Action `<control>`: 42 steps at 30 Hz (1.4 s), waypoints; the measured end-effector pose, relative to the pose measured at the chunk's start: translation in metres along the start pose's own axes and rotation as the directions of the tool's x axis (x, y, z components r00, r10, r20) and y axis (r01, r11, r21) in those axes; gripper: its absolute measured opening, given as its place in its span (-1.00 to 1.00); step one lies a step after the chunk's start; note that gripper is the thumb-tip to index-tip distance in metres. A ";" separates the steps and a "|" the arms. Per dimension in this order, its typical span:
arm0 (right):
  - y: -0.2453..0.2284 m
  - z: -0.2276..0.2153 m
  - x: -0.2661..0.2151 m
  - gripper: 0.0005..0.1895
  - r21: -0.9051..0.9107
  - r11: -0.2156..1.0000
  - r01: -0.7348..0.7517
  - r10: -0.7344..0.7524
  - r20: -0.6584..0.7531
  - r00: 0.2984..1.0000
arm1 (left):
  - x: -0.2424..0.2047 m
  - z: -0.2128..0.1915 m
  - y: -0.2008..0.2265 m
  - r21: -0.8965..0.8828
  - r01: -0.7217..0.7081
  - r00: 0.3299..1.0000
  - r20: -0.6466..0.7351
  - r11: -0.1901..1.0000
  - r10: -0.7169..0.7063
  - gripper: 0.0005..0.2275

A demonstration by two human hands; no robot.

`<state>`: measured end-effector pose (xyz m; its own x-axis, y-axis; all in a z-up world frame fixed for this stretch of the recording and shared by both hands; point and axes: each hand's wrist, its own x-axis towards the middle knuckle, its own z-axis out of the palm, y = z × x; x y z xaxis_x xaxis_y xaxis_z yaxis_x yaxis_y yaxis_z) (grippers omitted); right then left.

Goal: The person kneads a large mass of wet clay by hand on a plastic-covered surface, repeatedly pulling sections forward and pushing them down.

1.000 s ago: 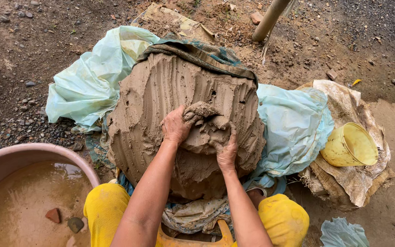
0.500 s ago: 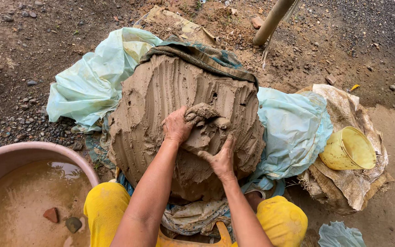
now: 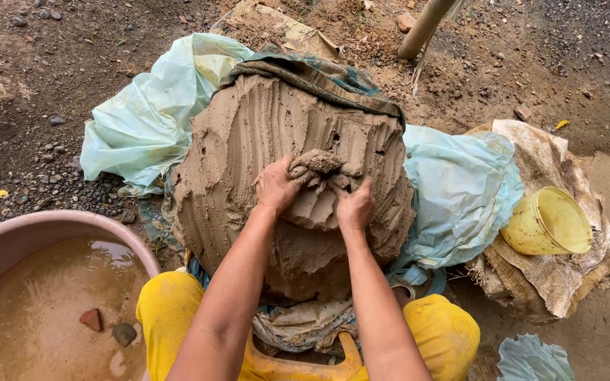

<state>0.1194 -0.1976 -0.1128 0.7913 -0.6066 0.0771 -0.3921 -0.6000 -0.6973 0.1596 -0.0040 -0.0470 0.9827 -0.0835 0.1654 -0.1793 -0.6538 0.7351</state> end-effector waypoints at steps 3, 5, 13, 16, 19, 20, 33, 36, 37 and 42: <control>0.025 0.021 0.024 -0.67 -0.086 0.995 -0.051 0.057 0.065 0.996 | -0.024 -0.021 0.016 0.018 0.014 0.981 0.194 1.000 -0.017 -0.39; 0.040 0.036 0.033 -0.76 -0.078 0.995 -0.059 0.067 0.092 0.994 | -0.052 -0.025 0.021 0.095 -0.040 0.947 0.320 0.995 0.008 -0.15; -0.013 -0.014 0.010 -0.15 0.030 1.000 0.006 -0.008 0.083 0.996 | -0.052 0.003 -0.020 0.260 -0.326 0.941 0.000 0.909 0.338 -0.13; -0.017 -0.039 -0.011 -0.13 0.015 0.963 -0.270 0.248 0.348 0.904 | -0.036 0.008 -0.018 0.154 -0.281 0.955 -0.054 0.947 0.292 -0.28; -0.005 -0.060 -0.029 -0.10 0.732 0.681 -0.003 -0.245 0.232 0.941 | -0.014 0.015 -0.024 0.131 -0.251 0.966 -0.024 0.959 0.256 -0.38; 0.002 -0.077 -0.036 -0.04 0.839 0.500 -0.216 -0.123 0.315 0.941 | -0.007 0.019 -0.030 0.131 -0.249 0.967 -0.026 0.960 0.254 -0.38; 0.000 -0.072 -0.067 -0.71 -0.189 0.658 0.729 -0.737 0.035 0.675 | 0.028 0.030 -0.050 0.171 0.027 0.989 0.140 0.985 -0.052 -0.83; -0.008 -0.083 -0.061 -0.70 -0.017 0.672 0.741 -0.738 0.073 0.671 | 0.024 0.021 -0.042 0.142 0.010 0.992 0.126 0.990 -0.028 -0.84; -0.011 -0.086 -0.060 -0.70 -0.019 0.676 0.737 -0.734 0.073 0.675 | 0.023 0.019 -0.040 0.090 -0.010 0.994 0.112 0.996 0.000 -0.88; -0.023 -0.093 -0.053 -0.75 0.240 0.774 0.586 -0.631 0.211 0.747 | 0.016 -0.001 -0.020 0.123 -0.038 0.995 0.093 0.992 0.027 -0.88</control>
<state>0.0429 -0.2002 -0.0340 0.9373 0.0355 0.3467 0.2726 -0.6945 -0.6659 0.1788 0.0088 -0.0579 0.9776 -0.1707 0.1229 -0.2095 -0.7377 0.6418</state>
